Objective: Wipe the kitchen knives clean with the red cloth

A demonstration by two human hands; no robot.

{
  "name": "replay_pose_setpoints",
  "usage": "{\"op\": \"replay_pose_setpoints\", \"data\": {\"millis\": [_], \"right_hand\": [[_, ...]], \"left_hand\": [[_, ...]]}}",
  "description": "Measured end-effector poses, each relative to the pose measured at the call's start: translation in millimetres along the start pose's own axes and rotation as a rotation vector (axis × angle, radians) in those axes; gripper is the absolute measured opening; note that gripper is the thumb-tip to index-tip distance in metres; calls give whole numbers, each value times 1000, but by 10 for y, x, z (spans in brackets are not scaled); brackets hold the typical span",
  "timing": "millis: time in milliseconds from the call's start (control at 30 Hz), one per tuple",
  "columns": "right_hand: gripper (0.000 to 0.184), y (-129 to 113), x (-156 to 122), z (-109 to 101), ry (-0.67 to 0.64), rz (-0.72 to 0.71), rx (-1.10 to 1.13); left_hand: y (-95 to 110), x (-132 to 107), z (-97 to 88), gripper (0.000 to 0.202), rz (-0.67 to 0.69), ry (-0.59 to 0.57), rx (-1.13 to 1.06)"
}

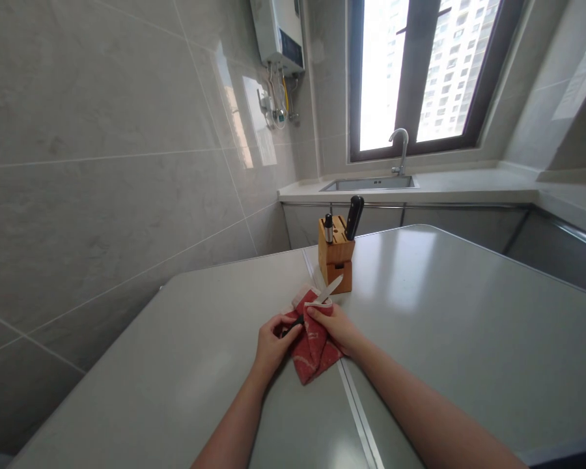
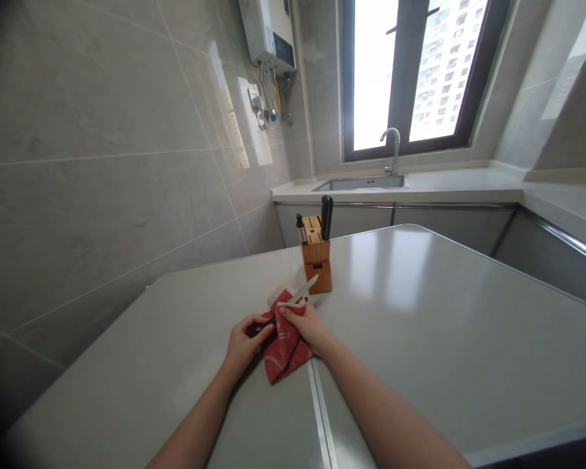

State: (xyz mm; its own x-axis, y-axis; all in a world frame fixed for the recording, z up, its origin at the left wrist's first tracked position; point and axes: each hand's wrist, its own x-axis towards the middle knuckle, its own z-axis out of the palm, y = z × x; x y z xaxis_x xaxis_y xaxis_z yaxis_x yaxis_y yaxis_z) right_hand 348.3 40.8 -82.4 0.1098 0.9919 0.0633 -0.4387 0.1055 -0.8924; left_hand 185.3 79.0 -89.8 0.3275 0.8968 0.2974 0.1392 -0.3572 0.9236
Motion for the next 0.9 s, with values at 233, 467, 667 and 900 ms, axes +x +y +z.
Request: {"op": "replay_pose_setpoints", "data": {"millis": [233,467,667,900], "right_hand": [[28,17,16,-4,-3,-5,24],[30,36,28,1,12,-41,73],[33,25,37,-2,50,-53,123],[32,-9,43,4,57,-14,305]], "left_hand": [[36,-9,5,32,-30,-35,-2],[-22,-14,4,40,32,-38,102],[46,-23,-4,28,75,13,129],[187,-129,-57,26,134,258,217]]}}
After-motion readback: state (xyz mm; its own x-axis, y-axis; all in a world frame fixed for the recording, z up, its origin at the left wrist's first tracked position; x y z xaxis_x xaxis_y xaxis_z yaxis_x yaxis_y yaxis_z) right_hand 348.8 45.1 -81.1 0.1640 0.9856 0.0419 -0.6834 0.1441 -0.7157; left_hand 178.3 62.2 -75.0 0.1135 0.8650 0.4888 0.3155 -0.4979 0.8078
